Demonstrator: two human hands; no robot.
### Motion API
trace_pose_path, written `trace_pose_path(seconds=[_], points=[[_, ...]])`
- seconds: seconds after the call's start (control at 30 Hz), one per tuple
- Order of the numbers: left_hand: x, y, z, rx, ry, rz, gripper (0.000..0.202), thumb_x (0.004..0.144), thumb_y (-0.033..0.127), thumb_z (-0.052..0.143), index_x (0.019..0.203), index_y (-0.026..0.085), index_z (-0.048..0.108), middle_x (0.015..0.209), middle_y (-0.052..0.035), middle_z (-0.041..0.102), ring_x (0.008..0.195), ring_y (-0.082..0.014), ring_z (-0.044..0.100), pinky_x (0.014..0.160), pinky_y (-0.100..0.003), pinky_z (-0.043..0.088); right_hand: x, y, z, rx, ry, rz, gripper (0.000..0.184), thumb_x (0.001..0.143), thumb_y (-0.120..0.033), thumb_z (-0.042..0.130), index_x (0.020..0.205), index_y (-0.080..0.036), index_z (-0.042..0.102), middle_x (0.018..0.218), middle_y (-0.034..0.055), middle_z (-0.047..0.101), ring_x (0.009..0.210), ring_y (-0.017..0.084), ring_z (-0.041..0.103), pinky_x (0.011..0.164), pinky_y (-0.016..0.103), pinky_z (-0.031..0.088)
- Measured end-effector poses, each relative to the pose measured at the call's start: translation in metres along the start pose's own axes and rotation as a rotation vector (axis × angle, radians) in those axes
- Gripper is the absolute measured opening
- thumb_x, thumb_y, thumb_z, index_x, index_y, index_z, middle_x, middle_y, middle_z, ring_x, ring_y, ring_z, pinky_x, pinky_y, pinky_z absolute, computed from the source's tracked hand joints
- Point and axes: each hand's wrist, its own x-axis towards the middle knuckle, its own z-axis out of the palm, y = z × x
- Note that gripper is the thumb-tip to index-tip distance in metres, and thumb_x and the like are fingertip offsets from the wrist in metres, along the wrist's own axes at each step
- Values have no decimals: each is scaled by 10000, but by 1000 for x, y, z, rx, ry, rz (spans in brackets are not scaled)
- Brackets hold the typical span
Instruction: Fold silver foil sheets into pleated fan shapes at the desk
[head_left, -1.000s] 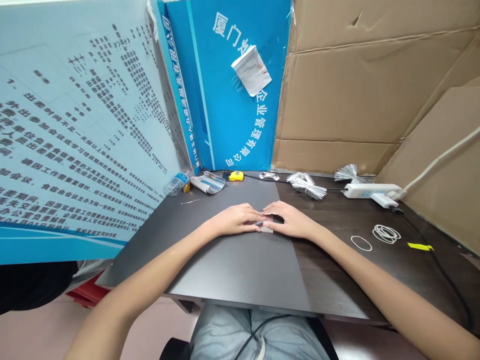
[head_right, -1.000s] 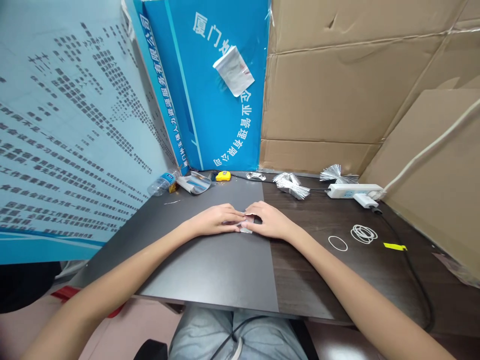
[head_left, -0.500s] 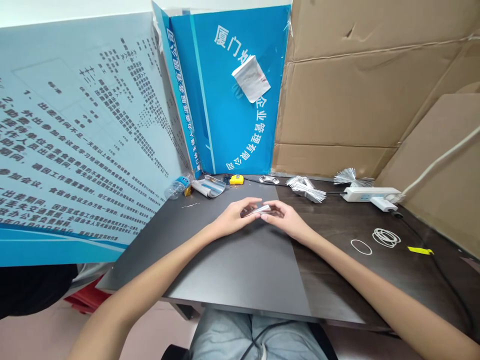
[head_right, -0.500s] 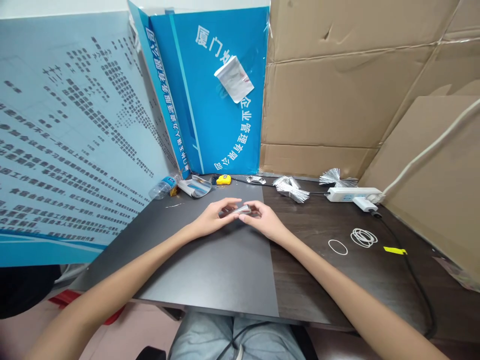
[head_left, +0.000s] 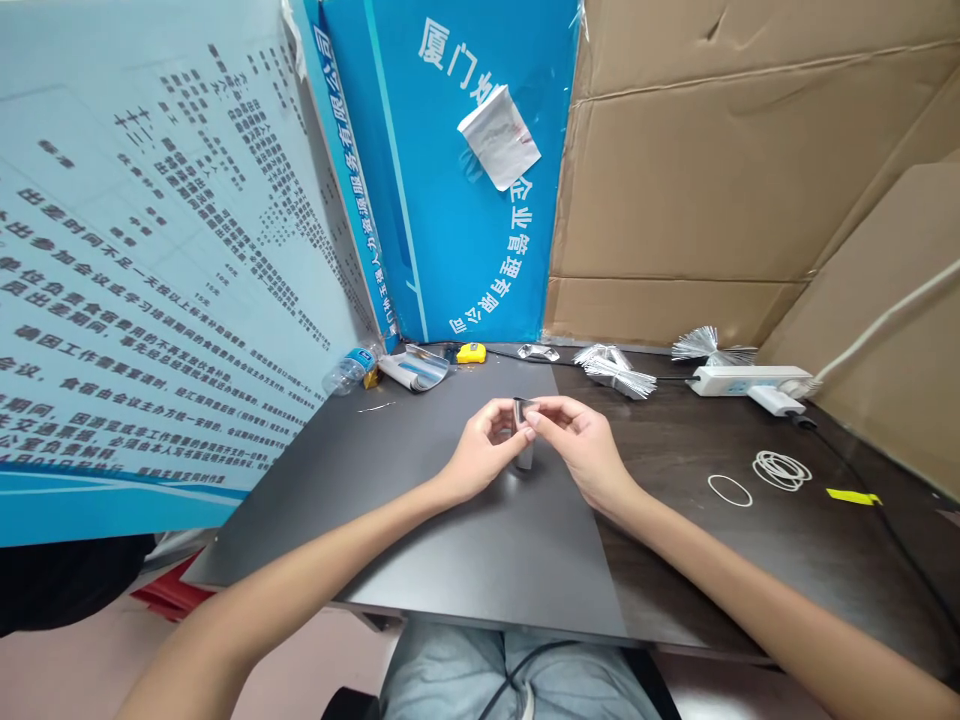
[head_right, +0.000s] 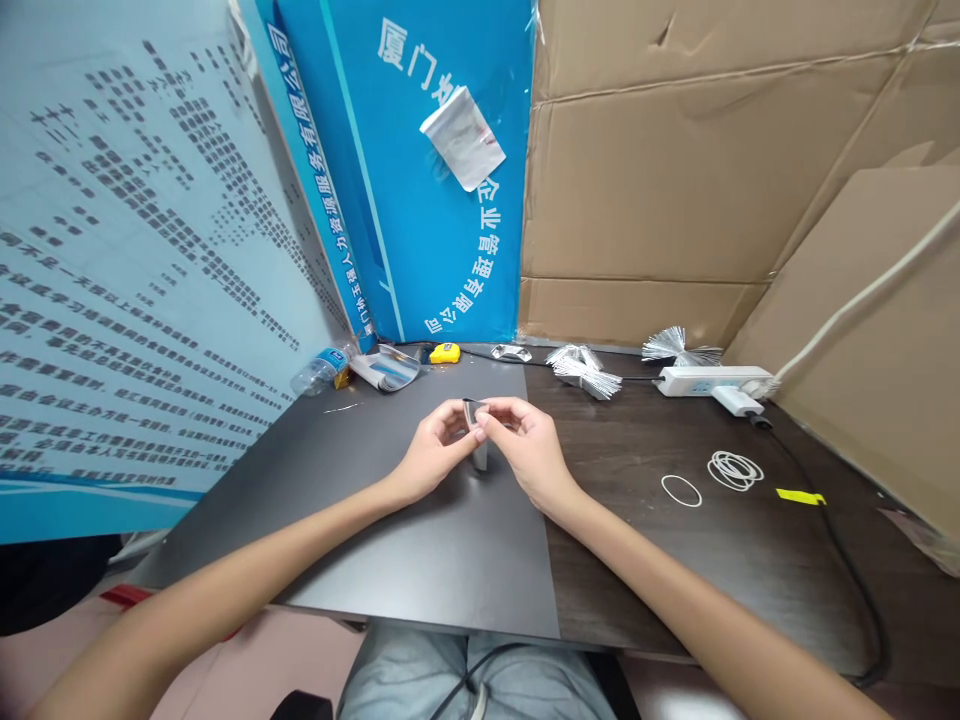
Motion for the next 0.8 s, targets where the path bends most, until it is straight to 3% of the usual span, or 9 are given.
trace_pose_path(seconds=[0.1,0.23,0.3,0.4,0.5,0.63,0.73,0.8], points=[[1,2,-2,-38,-9,0,409,903,474,785,1128,169,630,1096,-91,688,1024,-196,656,931,-321,537,0,-2,-3,-30,16,-33,414,787,-562,839,996,-216,748,1029,81,763,964,249,707,879,382,584],[1,2,-6,-215,-71,-98,530,920,499,762,1318,203,574,1049,-71,698,852,-165,669,747,-278,551,3,0,-6,-41,22,-55,437,796,-559,831,1050,-216,739,1095,88,760,1004,253,707,921,393,575],[0,3,-8,-259,-103,-136,526,936,527,733,1328,211,583,1068,-73,704,881,-178,684,760,-283,556,5,2,-9,-64,25,-40,425,805,-569,817,1010,-206,735,1047,88,759,962,248,702,905,392,572],[-2,6,-8,-209,-91,-86,535,945,589,694,1283,178,635,1204,-121,705,1079,-247,685,907,-338,556,8,3,-13,-79,32,-20,401,810,-566,810,946,-197,732,970,76,747,884,229,682,851,370,563],[-1,8,-8,-103,-6,-31,569,893,613,746,1220,152,674,1191,-129,721,1091,-265,675,930,-347,538,8,2,-16,-89,29,-19,383,802,-554,821,912,-196,738,937,66,736,828,210,655,802,351,550],[3,9,-11,1,158,-55,460,895,584,744,1024,143,731,981,-78,737,897,-199,659,785,-290,531,8,-3,-16,22,31,58,401,745,-549,867,904,-199,752,968,63,734,876,211,653,811,341,552],[5,9,-15,47,146,-66,442,920,583,705,953,145,755,896,-53,721,813,-166,627,708,-256,505,9,-6,-17,123,55,125,420,728,-558,878,925,-206,760,985,60,730,857,198,648,787,334,553],[7,10,-18,106,155,-86,439,910,581,717,942,146,762,881,-47,714,775,-146,614,665,-235,475,10,-6,-20,87,82,70,396,754,-555,865,936,-217,767,965,56,724,834,193,642,765,332,543]])
